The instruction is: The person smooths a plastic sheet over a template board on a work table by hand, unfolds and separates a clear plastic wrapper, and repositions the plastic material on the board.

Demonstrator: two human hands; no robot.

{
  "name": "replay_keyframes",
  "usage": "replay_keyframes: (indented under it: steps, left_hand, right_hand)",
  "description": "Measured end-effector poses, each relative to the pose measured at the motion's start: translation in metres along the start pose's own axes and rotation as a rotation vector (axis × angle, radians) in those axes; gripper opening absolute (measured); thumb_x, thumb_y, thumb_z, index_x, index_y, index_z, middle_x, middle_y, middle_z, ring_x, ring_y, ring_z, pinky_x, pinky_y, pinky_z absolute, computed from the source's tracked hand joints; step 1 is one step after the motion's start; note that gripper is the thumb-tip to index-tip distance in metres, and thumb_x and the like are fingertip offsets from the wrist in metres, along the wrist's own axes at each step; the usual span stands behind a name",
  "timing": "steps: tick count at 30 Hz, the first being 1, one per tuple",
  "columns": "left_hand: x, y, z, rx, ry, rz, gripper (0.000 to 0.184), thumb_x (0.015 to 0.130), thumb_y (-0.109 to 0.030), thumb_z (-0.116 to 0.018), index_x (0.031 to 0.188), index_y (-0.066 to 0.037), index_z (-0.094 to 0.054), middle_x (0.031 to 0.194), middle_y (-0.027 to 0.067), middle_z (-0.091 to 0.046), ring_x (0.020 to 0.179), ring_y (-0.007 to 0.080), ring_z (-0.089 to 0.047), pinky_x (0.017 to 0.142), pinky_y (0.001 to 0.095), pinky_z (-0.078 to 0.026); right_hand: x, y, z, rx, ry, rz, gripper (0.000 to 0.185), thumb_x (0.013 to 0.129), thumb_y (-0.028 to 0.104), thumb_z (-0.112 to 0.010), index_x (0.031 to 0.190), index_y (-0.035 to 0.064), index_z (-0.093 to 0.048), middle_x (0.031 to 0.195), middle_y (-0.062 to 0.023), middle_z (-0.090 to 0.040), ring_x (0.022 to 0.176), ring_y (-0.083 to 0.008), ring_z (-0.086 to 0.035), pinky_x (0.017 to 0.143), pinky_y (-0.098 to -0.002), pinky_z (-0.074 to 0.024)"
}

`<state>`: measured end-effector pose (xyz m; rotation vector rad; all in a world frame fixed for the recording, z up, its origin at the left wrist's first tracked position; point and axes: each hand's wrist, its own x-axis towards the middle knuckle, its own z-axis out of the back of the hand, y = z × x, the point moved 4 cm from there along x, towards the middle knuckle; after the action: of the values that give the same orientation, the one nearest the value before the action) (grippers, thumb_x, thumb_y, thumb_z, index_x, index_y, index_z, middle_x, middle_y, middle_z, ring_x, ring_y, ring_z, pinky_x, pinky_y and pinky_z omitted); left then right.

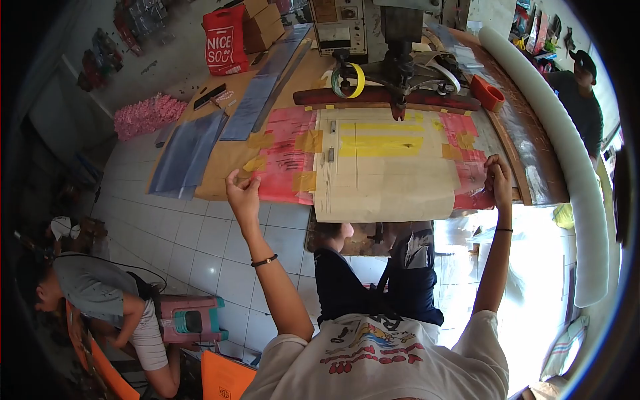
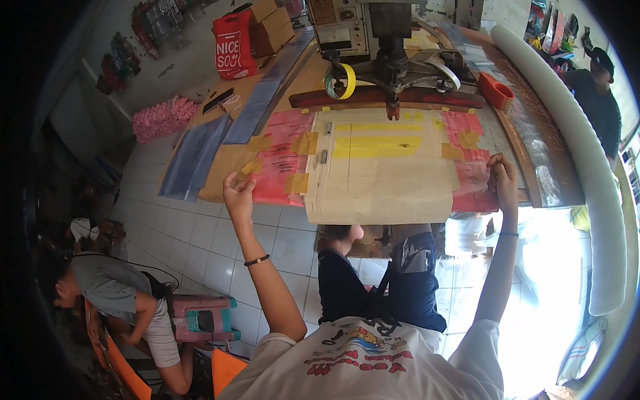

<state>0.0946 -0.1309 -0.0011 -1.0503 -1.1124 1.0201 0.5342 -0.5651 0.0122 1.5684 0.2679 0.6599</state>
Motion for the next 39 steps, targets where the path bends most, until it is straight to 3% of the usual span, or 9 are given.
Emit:
replay_keyframes:
  steps: [4,7,13,16,19,22,25,39]
  left_hand:
    - [0.011,-0.004,0.000,0.292,-0.033,-0.136,0.056,0.081,-0.005,-0.074,0.128,0.005,-0.045,0.080,0.0124,-0.069,0.071,0.0143,-0.064,0.067,0.0271,-0.051]
    - [0.004,-0.017,-0.003,0.233,-0.027,-0.063,0.054,0.080,-0.006,-0.076,0.124,0.005,-0.048,0.070,0.0097,-0.066,0.062,0.0131,-0.061,0.063,0.0273,-0.050]
    - [0.004,-0.011,-0.002,0.199,-0.023,-0.058,0.054,0.079,-0.006,-0.076,0.124,0.005,-0.048,0.073,0.0081,-0.066,0.065,0.0118,-0.060,0.062,0.0264,-0.048]
    - [0.017,0.014,0.001,0.199,-0.056,-0.194,0.051,0.078,-0.007,-0.076,0.123,0.001,-0.051,0.072,0.0077,-0.064,0.065,0.0136,-0.060,0.059,0.0291,-0.050]
    - [0.015,0.011,0.001,0.176,-0.033,-0.081,0.051,0.079,-0.007,-0.076,0.123,0.001,-0.051,0.074,0.0072,-0.064,0.070,0.0136,-0.060,0.068,0.0288,-0.048]
    - [0.020,0.018,0.002,0.134,-0.005,-0.118,0.051,0.081,-0.005,-0.074,0.124,0.002,-0.048,0.075,0.0062,-0.061,0.059,0.0115,-0.057,0.043,0.0266,-0.045]
    - [0.014,0.013,0.000,0.035,-0.004,-0.050,0.049,0.080,-0.007,-0.074,0.123,0.001,-0.051,0.075,0.0073,-0.062,0.053,0.0119,-0.056,0.032,0.0278,-0.040]
    - [0.011,0.006,-0.002,0.010,0.024,-0.016,0.047,0.083,-0.006,-0.072,0.124,0.003,-0.050,0.068,0.0031,-0.058,0.050,0.0097,-0.053,0.032,0.0263,-0.038]
  right_hand:
    - [0.000,0.000,-0.001,0.005,0.003,-0.008,0.015,0.093,0.005,-0.038,0.090,0.0071,-0.053,0.066,0.0053,-0.046,0.045,-0.0006,-0.035,0.038,-0.0183,-0.0283]
    - [-0.001,0.005,-0.005,-0.004,-0.007,-0.003,0.016,0.093,0.005,-0.038,0.090,0.0066,-0.053,0.065,0.0050,-0.046,0.044,-0.0011,-0.036,0.038,-0.0186,-0.0285]
    - [-0.001,0.000,-0.001,0.036,-0.001,-0.020,0.016,0.093,0.006,-0.038,0.088,0.0056,-0.053,0.062,0.0038,-0.044,0.043,-0.0025,-0.036,0.038,-0.0191,-0.0296]
    - [-0.003,0.003,-0.003,0.056,-0.036,-0.019,0.014,0.092,0.004,-0.040,0.087,0.0057,-0.053,0.065,0.0030,-0.047,0.044,-0.0026,-0.039,0.038,-0.0190,-0.0300]
    - [-0.003,0.006,-0.004,0.061,-0.021,-0.049,0.014,0.092,0.006,-0.041,0.087,0.0055,-0.054,0.066,0.0025,-0.049,0.044,-0.0029,-0.039,0.039,-0.0193,-0.0304]
    - [-0.003,0.004,-0.003,0.050,-0.018,-0.054,0.016,0.093,0.006,-0.039,0.088,0.0049,-0.054,0.067,0.0018,-0.050,0.044,-0.0035,-0.040,0.039,-0.0198,-0.0317]
    - [-0.003,0.004,-0.002,0.047,0.017,-0.041,0.016,0.093,0.006,-0.038,0.089,0.0044,-0.054,0.068,0.0011,-0.051,0.044,-0.0042,-0.041,0.040,-0.0202,-0.0329]
    - [-0.004,0.005,-0.004,0.057,-0.013,-0.065,0.013,0.094,0.007,-0.043,0.090,0.0046,-0.055,0.066,0.0023,-0.049,0.045,-0.0031,-0.039,0.040,-0.0201,-0.0286]
